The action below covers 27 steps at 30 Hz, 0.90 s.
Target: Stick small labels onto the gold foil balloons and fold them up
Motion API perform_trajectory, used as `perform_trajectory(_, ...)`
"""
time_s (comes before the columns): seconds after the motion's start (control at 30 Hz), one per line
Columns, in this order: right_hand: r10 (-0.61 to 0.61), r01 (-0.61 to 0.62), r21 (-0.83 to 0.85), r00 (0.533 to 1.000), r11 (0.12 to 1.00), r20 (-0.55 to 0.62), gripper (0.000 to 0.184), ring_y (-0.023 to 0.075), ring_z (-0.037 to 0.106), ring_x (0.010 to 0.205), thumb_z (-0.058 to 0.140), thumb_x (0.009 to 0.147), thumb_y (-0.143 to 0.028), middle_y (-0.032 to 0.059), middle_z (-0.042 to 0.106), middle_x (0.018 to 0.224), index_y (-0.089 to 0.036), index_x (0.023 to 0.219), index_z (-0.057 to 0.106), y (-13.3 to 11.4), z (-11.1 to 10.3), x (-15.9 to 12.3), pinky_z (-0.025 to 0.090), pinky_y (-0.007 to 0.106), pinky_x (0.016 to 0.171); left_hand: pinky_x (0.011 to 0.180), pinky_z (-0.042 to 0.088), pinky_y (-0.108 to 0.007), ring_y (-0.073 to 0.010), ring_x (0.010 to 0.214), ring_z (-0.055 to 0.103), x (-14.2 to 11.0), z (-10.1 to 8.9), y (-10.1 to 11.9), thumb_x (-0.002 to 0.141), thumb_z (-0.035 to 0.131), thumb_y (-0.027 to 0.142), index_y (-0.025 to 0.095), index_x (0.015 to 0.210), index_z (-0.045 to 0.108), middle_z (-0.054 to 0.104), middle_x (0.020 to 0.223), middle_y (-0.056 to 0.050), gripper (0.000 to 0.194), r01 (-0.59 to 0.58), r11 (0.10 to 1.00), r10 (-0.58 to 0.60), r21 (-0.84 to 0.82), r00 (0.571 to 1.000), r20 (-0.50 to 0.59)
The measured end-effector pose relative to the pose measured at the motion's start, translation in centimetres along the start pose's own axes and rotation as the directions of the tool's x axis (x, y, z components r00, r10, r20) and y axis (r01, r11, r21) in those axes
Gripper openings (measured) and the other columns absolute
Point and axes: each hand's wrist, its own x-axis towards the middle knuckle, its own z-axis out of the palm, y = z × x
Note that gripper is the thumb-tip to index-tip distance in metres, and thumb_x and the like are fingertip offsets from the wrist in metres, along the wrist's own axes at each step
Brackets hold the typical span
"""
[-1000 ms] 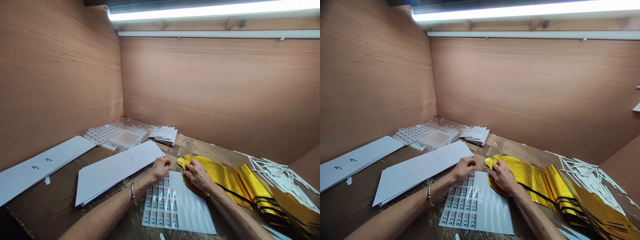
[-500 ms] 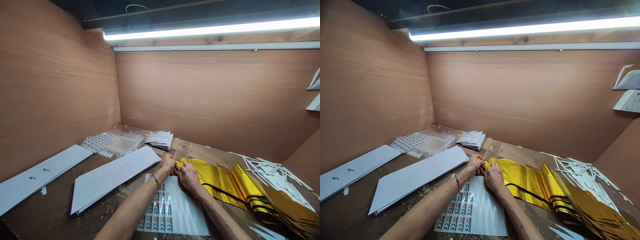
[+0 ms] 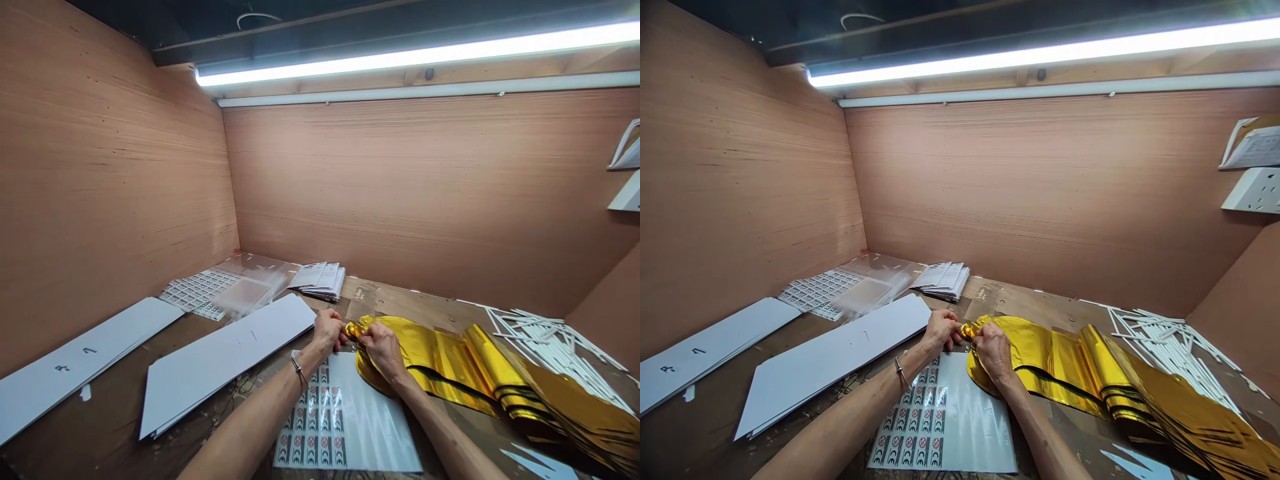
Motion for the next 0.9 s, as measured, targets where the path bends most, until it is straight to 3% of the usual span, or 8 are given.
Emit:
perform_trajectory(0.2, 0.153, -0.155, 0.315, 0.988, 0.936, 0.030, 0.031, 0.0114, 0.048, 0.048, 0.050, 0.068, -0.040, -0.0003, 0.053, 0.048, -0.014, 0.056, 0.059, 2.5, -0.1, 1.4, 0.033, 0.021, 0.045, 0.025, 0.027, -0.016, -0.0082, 0.023, 0.040, -0.5, -0.2, 0.2, 0.068, 0.053, 0.024, 0.013, 0.067, 0.045, 0.050, 0.038, 0.003, 0.014, 0.030, 0.999, -0.031, 0.016, 0.999, 0.038)
perform_trajectory(0.33, 0.197, -0.184, 0.449, 0.980, 0.874, 0.019, 0.036, 0.0104, 0.046, 0.047, 0.049, 0.067, -0.046, -0.0001, 0.052, 0.048, -0.012, 0.057, 0.058, 3.2, -1.3, 1.8, 0.034, 0.020, 0.045, 0.024, 0.026, -0.018, -0.0103, 0.021, 0.037, -0.5, 0.2, 0.7, 0.064, 0.057, 0.020, 0.012, 0.075, 0.049, 0.047, 0.032, 0.004, 0.016, 0.079, 0.987, -0.081, 0.141, 0.997, 0.004)
perform_trajectory(0.47, 0.221, -0.183, 0.523, 0.975, 0.833, -0.009, 0.035, 0.0090, 0.043, 0.044, 0.052, 0.065, -0.048, -0.0014, 0.050, 0.048, -0.013, 0.059, 0.055, 3.6, -4.1, 1.8, 0.034, 0.020, 0.042, 0.025, 0.026, -0.019, -0.0101, 0.018, 0.033, -0.1, 0.8, 0.8, 0.066, 0.055, 0.017, 0.011, 0.077, 0.051, 0.044, 0.030, 0.004, 0.014, 0.116, 0.975, -0.114, 0.192, 0.993, -0.023)
perform_trajectory(0.6, 0.238, -0.189, 0.556, 0.971, 0.809, -0.016, 0.033, 0.0088, 0.043, 0.038, 0.055, 0.063, -0.047, -0.0028, 0.048, 0.045, -0.015, 0.058, 0.052, 3.9, -6.8, 1.5, 0.036, 0.020, 0.038, 0.026, 0.030, -0.021, -0.0117, 0.025, 0.042, -0.5, 1.7, 1.4, 0.075, 0.045, 0.043, 0.010, 0.073, 0.049, 0.049, 0.039, 0.000, 0.033, 0.079, 0.995, -0.076, 0.059, 0.995, -0.065)
perform_trajectory(0.67, 0.251, -0.194, 0.571, 0.968, 0.798, -0.023, 0.033, 0.0091, 0.044, 0.038, 0.056, 0.063, -0.047, -0.0026, 0.048, 0.046, -0.015, 0.058, 0.051, 4.0, -7.8, 1.3, 0.037, 0.021, 0.037, 0.026, 0.030, -0.020, -0.0126, 0.029, 0.046, -0.9, 2.3, 2.0, 0.072, 0.046, 0.048, 0.010, 0.074, 0.049, 0.050, 0.042, -0.001, 0.038, 0.056, 0.998, -0.055, 0.027, 0.997, -0.063)
perform_trajectory(0.8, 0.309, -0.193, 0.625, 0.948, 0.756, -0.081, 0.033, 0.0085, 0.044, 0.039, 0.060, 0.059, -0.046, -0.0023, 0.049, 0.047, -0.014, 0.061, 0.053, 5.7, -10.9, 0.6, 0.038, 0.021, 0.037, 0.027, 0.030, -0.019, -0.0131, 0.032, 0.048, -1.6, 3.2, 2.7, 0.068, 0.056, 0.030, 0.008, 0.087, 0.048, 0.050, 0.043, 0.001, 0.030, 0.065, 0.995, -0.060, 0.076, 0.996, -0.064)
perform_trajectory(0.9, 0.400, -0.217, 0.629, 0.902, 0.747, -0.164, 0.032, 0.0094, 0.046, 0.039, 0.064, 0.056, -0.044, -0.0006, 0.052, 0.049, -0.014, 0.065, 0.057, 9.7, -14.8, -1.0, 0.037, 0.022, 0.036, 0.029, 0.031, -0.019, -0.0125, 0.030, 0.046, -1.5, 3.5, 2.6, 0.068, 0.054, 0.020, 0.007, 0.094, 0.047, 0.049, 0.040, 0.002, 0.030, 0.116, 0.984, -0.105, 0.134, 0.991, -0.083)
